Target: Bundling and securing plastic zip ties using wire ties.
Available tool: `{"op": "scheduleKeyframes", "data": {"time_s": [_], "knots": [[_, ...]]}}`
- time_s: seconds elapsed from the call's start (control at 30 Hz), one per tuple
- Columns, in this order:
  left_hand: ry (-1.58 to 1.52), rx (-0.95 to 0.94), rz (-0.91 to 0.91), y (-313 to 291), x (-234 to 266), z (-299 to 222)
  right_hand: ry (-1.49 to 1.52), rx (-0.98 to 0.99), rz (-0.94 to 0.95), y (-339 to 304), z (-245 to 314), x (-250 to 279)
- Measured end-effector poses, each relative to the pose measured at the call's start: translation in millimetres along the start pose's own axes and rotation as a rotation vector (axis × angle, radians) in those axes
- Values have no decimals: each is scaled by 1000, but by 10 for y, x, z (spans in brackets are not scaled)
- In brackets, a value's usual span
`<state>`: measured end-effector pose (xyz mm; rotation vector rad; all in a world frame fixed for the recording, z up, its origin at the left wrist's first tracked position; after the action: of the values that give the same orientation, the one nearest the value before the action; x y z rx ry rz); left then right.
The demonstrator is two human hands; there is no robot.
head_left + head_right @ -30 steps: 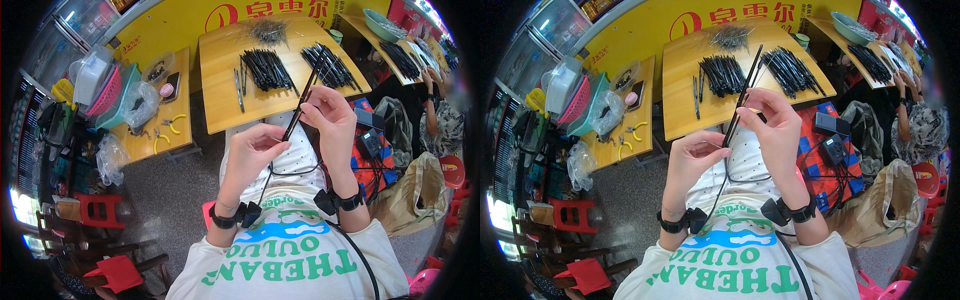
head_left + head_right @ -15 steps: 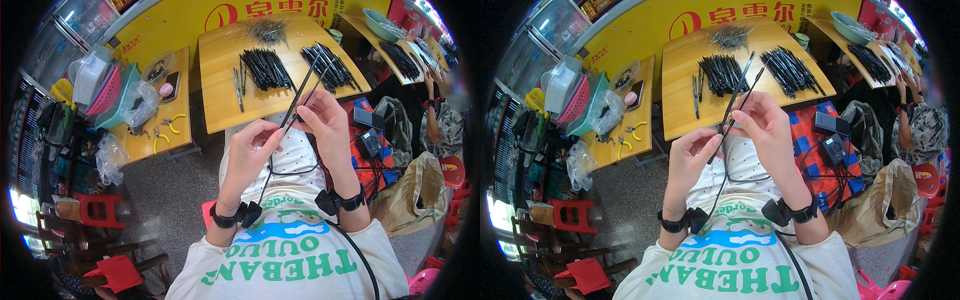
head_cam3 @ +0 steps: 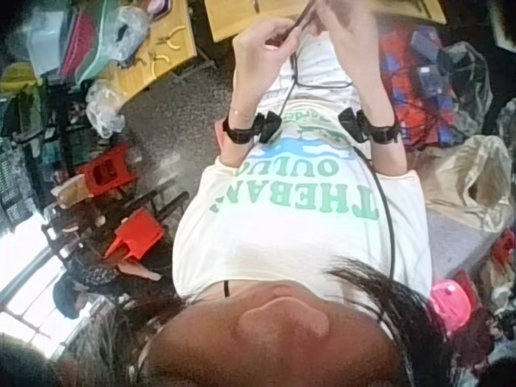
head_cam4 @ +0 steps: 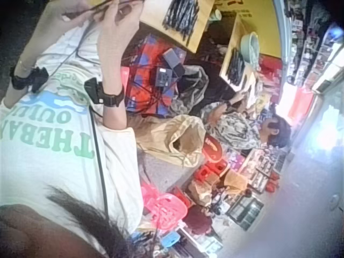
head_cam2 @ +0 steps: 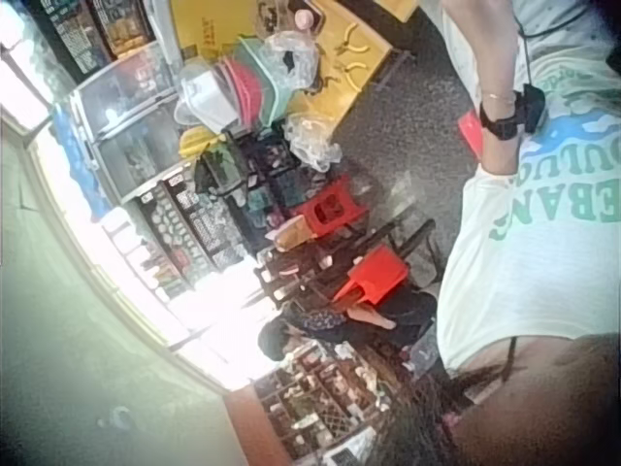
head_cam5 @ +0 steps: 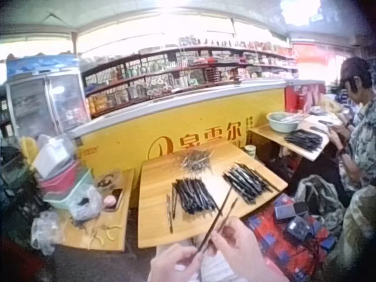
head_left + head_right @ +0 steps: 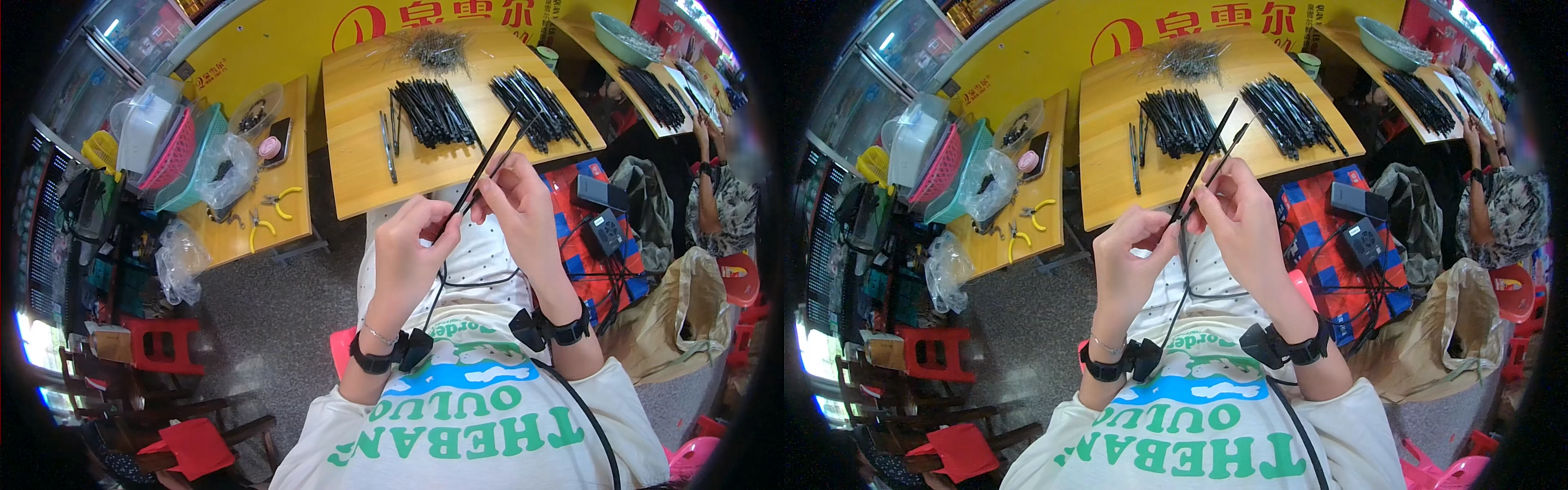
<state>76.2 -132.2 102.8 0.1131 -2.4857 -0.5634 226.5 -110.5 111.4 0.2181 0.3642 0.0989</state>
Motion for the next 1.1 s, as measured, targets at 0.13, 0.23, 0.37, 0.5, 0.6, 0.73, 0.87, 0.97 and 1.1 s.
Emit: {"op": "scheduleKeyframes", "data": {"time_s": [0.13, 0.23, 0.37, 0.5, 0.6, 0.73, 0.87, 0.97, 1.1], "knots": [[-10, 16, -29, 36, 31, -6, 3, -13, 19, 53, -16, -13], [30, 14, -70, 67, -48, 72, -27, -49, 13, 74, -141, -77], [26, 9, -38, 96, -137, 147, -274, -39, -12, 285, -317, 14], [63, 24, 47, 161, -144, 368, -547, -51, 129, 830, -164, 357], [160, 52, 14, 163, -114, 688, -1019, 36, 71, 1502, -127, 1023], [239, 150, -51, 296, -140, 1048, -1240, 71, -122, 2021, -219, 1818], [411, 204, -142, 469, -193, 1420, -1435, 33, -375, 2297, -607, 2193], [439, 187, -177, 575, -281, 1532, -1453, -28, -424, 2326, -689, 2240], [437, 217, -219, 648, -327, 1610, -1469, -107, -363, 2323, -664, 2118]]}}
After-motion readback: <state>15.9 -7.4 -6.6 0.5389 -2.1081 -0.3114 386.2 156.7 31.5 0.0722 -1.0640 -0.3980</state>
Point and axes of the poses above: each hand's wrist, its own y-axis towards the middle knuckle, its own x-axis out of the back of the hand, z = x × y, the point moved 1 cm from there along y, towards the middle knuckle, and after that the axes turned 12 degrees about y, right-handed, at the moved point
